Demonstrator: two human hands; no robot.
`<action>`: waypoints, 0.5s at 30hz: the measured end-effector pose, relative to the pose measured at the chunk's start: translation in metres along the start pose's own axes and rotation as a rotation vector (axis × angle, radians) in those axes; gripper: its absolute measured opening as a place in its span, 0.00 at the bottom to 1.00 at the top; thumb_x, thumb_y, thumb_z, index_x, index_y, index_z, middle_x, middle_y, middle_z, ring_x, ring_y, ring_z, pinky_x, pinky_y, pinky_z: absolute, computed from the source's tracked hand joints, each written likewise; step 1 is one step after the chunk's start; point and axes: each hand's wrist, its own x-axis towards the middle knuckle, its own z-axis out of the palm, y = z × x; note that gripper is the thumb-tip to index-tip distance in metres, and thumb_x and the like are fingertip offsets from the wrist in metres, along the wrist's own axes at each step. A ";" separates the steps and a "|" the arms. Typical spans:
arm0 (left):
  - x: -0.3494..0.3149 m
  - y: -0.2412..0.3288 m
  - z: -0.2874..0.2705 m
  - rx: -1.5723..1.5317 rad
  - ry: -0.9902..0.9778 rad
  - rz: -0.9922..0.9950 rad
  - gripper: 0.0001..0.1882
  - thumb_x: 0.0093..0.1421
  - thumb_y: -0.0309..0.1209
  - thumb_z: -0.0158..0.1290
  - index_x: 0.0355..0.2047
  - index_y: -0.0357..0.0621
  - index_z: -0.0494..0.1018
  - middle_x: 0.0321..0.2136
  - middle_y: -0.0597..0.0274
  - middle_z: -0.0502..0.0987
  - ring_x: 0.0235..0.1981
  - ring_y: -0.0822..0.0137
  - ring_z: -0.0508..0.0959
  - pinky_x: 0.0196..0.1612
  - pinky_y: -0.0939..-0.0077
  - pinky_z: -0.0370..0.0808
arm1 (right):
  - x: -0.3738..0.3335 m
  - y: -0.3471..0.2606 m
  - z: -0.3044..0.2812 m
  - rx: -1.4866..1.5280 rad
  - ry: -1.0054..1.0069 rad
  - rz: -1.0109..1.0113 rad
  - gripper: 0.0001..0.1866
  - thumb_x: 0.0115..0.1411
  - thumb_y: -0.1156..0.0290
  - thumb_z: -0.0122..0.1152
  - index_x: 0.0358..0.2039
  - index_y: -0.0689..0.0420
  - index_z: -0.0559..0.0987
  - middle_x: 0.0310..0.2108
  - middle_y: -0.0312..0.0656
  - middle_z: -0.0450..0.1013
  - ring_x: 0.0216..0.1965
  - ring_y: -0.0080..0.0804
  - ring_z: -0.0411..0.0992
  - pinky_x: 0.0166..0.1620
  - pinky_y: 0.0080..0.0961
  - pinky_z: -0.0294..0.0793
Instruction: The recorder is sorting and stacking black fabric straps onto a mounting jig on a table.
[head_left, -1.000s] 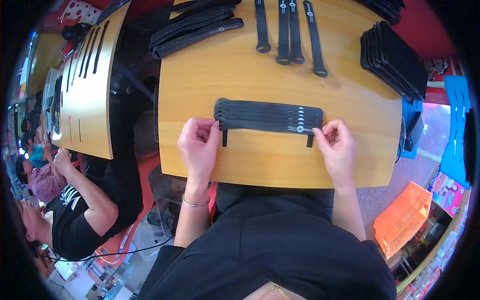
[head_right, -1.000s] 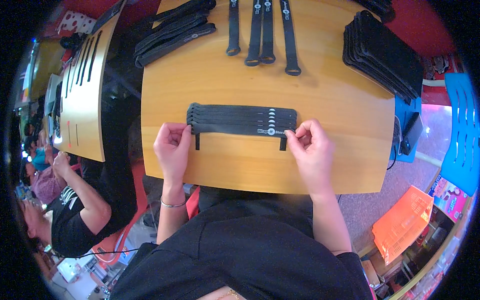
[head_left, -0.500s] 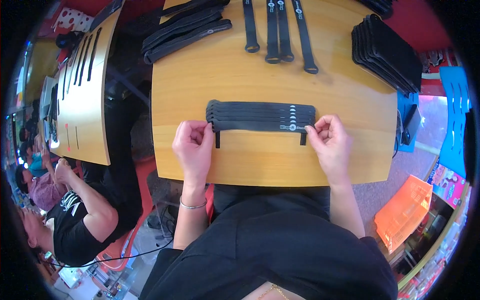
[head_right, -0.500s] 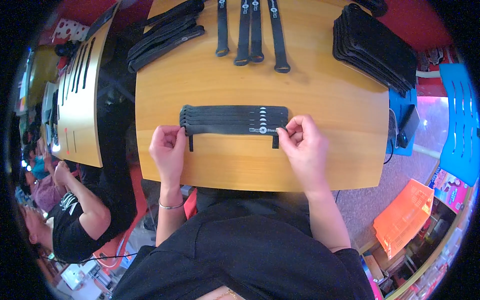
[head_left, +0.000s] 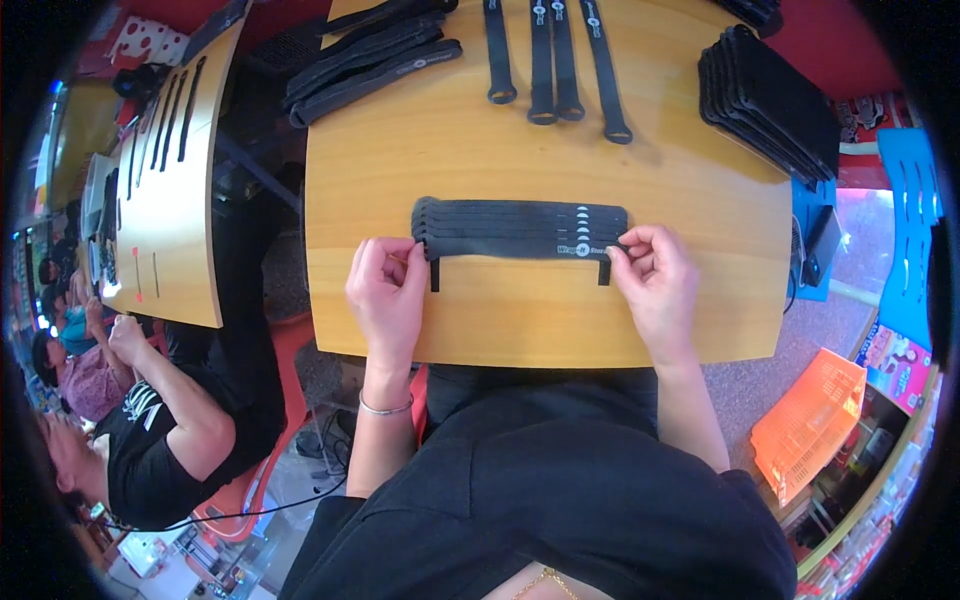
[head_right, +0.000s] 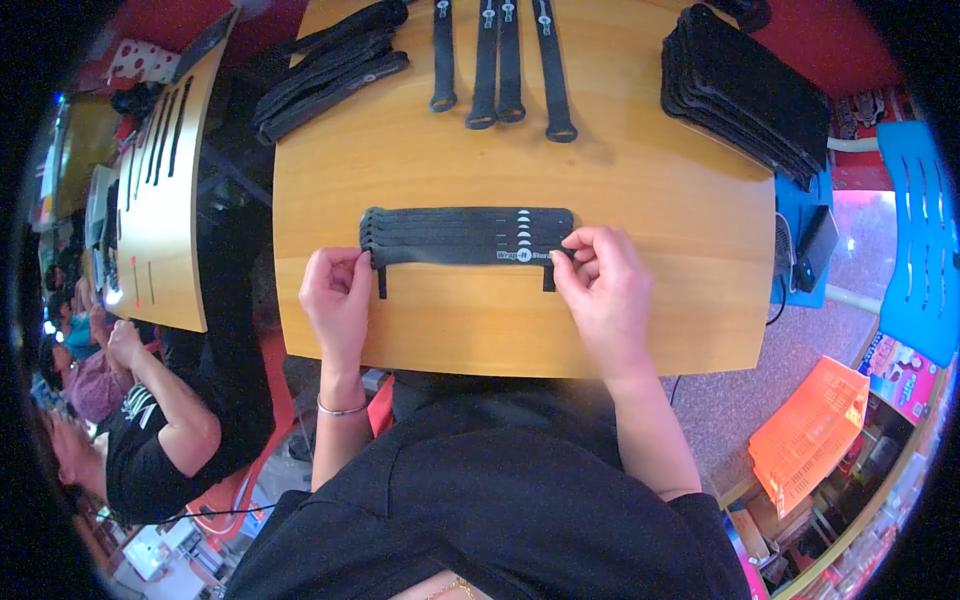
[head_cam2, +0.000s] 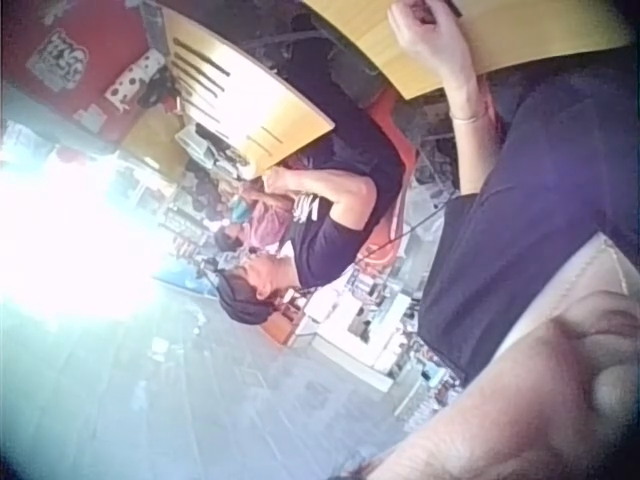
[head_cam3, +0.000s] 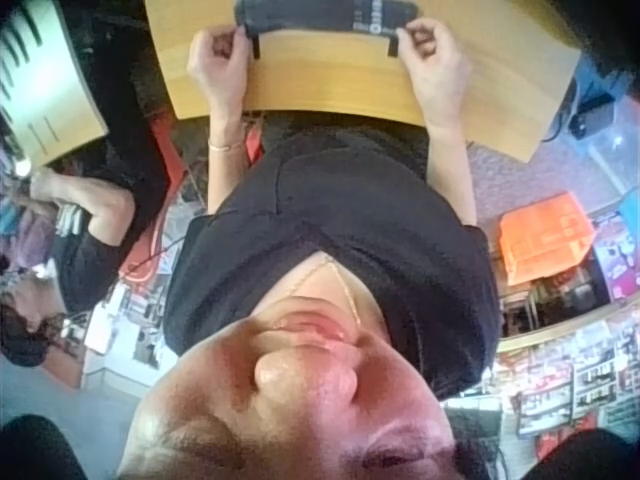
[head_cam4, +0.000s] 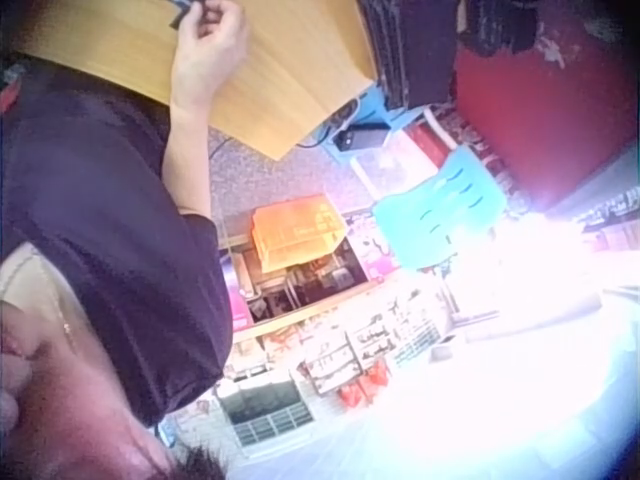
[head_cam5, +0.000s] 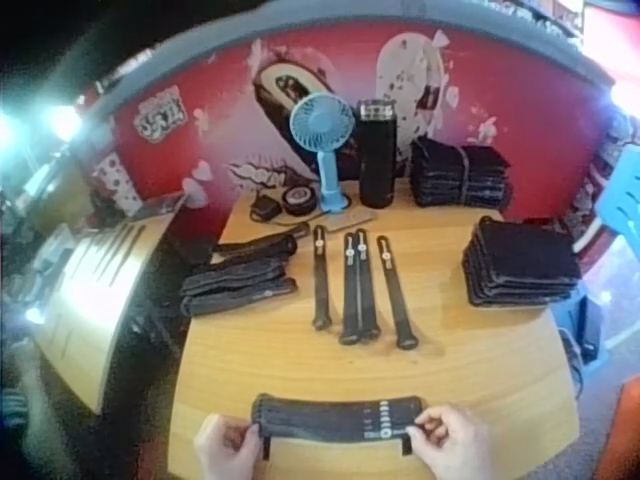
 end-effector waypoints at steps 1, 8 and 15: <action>0.000 0.001 -0.001 0.000 -0.010 0.009 0.05 0.52 0.17 0.57 0.27 0.35 0.72 0.22 0.62 0.69 0.15 0.77 0.65 0.20 0.83 0.62 | 0.000 -0.001 0.000 0.000 0.012 -0.011 0.09 0.50 0.80 0.66 0.31 0.60 0.74 0.24 0.36 0.69 0.21 0.19 0.68 0.25 0.16 0.68; -0.004 0.020 -0.013 0.373 -0.032 0.269 0.11 0.52 0.23 0.58 0.38 0.38 0.75 0.38 0.54 0.75 0.37 0.59 0.77 0.38 0.68 0.74 | -0.003 0.004 -0.008 0.185 -0.003 0.091 0.07 0.53 0.82 0.63 0.32 0.59 0.75 0.27 0.36 0.69 0.24 0.18 0.70 0.26 0.16 0.70; -0.025 0.054 0.015 0.544 -0.640 0.616 0.42 0.59 0.60 0.42 0.64 0.41 0.57 0.66 0.46 0.50 0.69 0.49 0.47 0.68 0.51 0.41 | -0.015 -0.004 -0.017 -0.320 -0.067 -0.547 0.12 0.50 0.76 0.65 0.38 0.58 0.79 0.39 0.39 0.75 0.40 0.37 0.71 0.44 0.31 0.72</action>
